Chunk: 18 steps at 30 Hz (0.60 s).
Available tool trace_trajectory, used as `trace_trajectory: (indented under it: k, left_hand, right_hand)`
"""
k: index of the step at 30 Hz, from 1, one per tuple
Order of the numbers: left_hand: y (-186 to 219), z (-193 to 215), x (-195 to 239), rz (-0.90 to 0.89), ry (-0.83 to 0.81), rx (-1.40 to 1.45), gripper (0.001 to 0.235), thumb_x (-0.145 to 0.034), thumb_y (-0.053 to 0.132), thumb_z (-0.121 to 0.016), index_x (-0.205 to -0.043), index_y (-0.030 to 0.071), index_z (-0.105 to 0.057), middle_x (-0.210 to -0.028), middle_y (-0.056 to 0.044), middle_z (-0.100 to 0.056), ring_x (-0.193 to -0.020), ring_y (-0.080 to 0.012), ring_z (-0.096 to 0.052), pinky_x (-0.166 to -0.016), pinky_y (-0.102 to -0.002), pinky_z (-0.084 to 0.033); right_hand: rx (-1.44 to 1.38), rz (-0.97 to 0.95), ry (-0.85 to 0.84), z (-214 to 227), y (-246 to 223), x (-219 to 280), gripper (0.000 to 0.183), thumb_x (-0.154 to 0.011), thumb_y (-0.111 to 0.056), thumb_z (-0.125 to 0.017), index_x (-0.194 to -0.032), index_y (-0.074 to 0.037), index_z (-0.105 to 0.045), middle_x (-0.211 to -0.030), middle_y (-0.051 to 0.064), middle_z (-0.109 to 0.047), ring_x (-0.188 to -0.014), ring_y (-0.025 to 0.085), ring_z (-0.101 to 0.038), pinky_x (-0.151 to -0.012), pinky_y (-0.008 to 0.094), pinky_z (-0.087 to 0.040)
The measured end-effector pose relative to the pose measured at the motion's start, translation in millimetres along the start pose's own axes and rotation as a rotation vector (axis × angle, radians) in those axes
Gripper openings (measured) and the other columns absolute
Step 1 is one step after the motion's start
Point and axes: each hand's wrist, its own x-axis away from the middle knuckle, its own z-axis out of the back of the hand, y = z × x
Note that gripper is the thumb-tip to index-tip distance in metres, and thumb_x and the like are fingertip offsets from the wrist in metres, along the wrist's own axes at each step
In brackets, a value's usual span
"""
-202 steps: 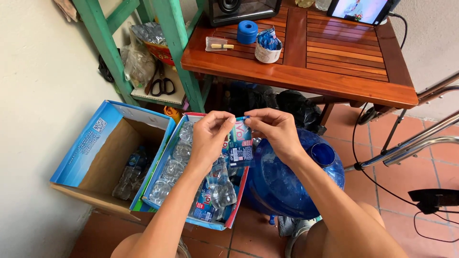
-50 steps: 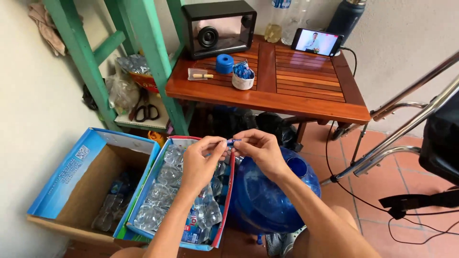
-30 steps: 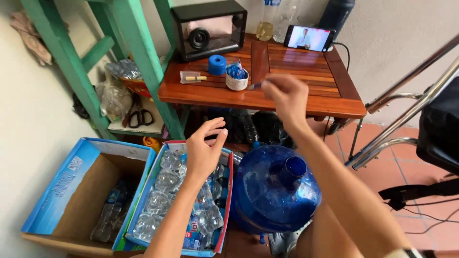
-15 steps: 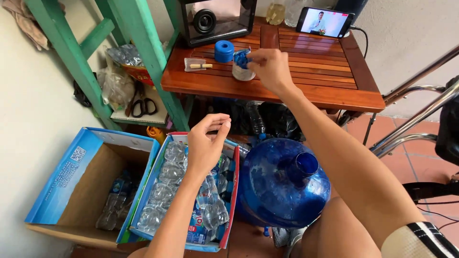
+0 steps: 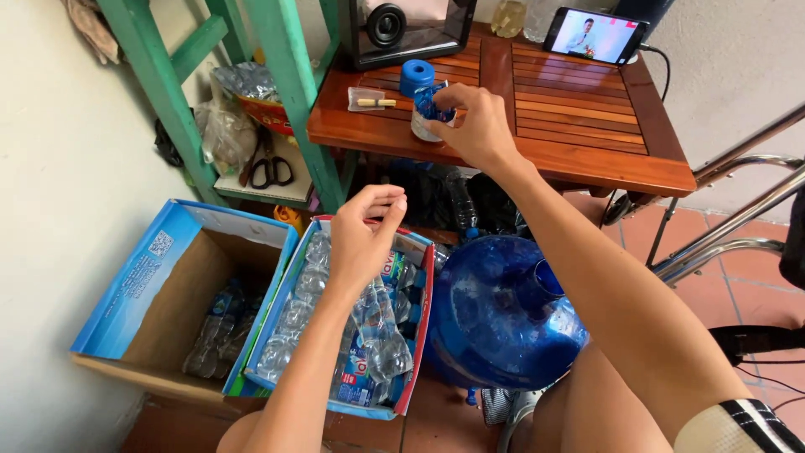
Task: The person takes small plastic water bottles from a cardboard box, removes the plastic shrink wrap, opens the caps, and pours the water into a large blue water dispenser. The empty bottles are placed back into the box.
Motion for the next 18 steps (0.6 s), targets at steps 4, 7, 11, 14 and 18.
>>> trace_trajectory:
  k: [4,7,11,14,18]
  left_hand:
    - [-3.0,14.4,-1.0,0.001,0.032,-0.032,0.019,-0.093,0.022,-0.072,-0.110,0.015,-0.075,-0.103,-0.011,-0.079,-0.088,-0.0208,-0.077,-0.069,-0.029,-0.062]
    - [-10.1,28.8,-0.6,0.004,0.058,-0.075,0.018,-0.094,0.023,-0.071,-0.111,0.015,-0.074,-0.104,-0.011,-0.078,-0.089,-0.0217,-0.077,-0.071,-0.031,-0.062]
    - [-10.7,45.0,4.9,0.020,0.076,-0.125,0.018,-0.095,0.024,-0.071,-0.112,0.016,-0.074,-0.105,-0.009,-0.078,-0.090,-0.0198,-0.076,-0.071,-0.029,-0.062]
    - [-9.8,51.4,8.3,0.013,0.074,-0.170,0.019,-0.097,0.025,-0.071,-0.113,0.015,-0.074,-0.107,-0.009,-0.078,-0.092,-0.0226,-0.076,-0.071,-0.033,-0.062]
    - [-9.9,59.6,10.0,0.051,0.064,-0.223,0.023,-0.097,0.027,-0.071,-0.116,0.015,-0.073,-0.111,-0.011,-0.077,-0.100,-0.0288,-0.075,-0.076,-0.039,-0.062]
  right_hand:
    - [0.100,0.079,0.052,0.7,5.1,5.2,0.046,-0.071,-0.024,-0.094,-0.113,-0.018,-0.076,-0.101,0.005,-0.076,-0.100,0.032,-0.069,-0.091,0.047,-0.054]
    - [0.083,0.117,0.189,-1.6,-28.7,24.8,0.041,-0.080,-0.021,-0.093,-0.115,-0.019,-0.074,-0.104,0.002,-0.071,-0.100,0.027,-0.067,-0.090,0.038,-0.054]
    - [-0.028,0.017,-0.014,-43.2,-83.4,87.9,0.018,-0.084,-0.018,-0.080,-0.100,-0.010,-0.077,-0.085,0.012,-0.075,-0.084,0.034,-0.074,-0.081,0.043,-0.058]
    - [-0.006,-0.259,-0.473,-39.8,-138.8,120.3,0.054,-0.083,-0.037,-0.072,-0.125,-0.004,-0.061,-0.098,0.024,-0.074,-0.097,0.044,-0.073,-0.090,0.054,-0.058]
    - [0.025,-0.565,-0.926,-53.3,-175.5,154.8,0.118,-0.075,-0.070,-0.072,-0.158,0.000,-0.027,-0.125,0.037,-0.063,-0.113,0.050,-0.068,-0.092,0.057,-0.059]
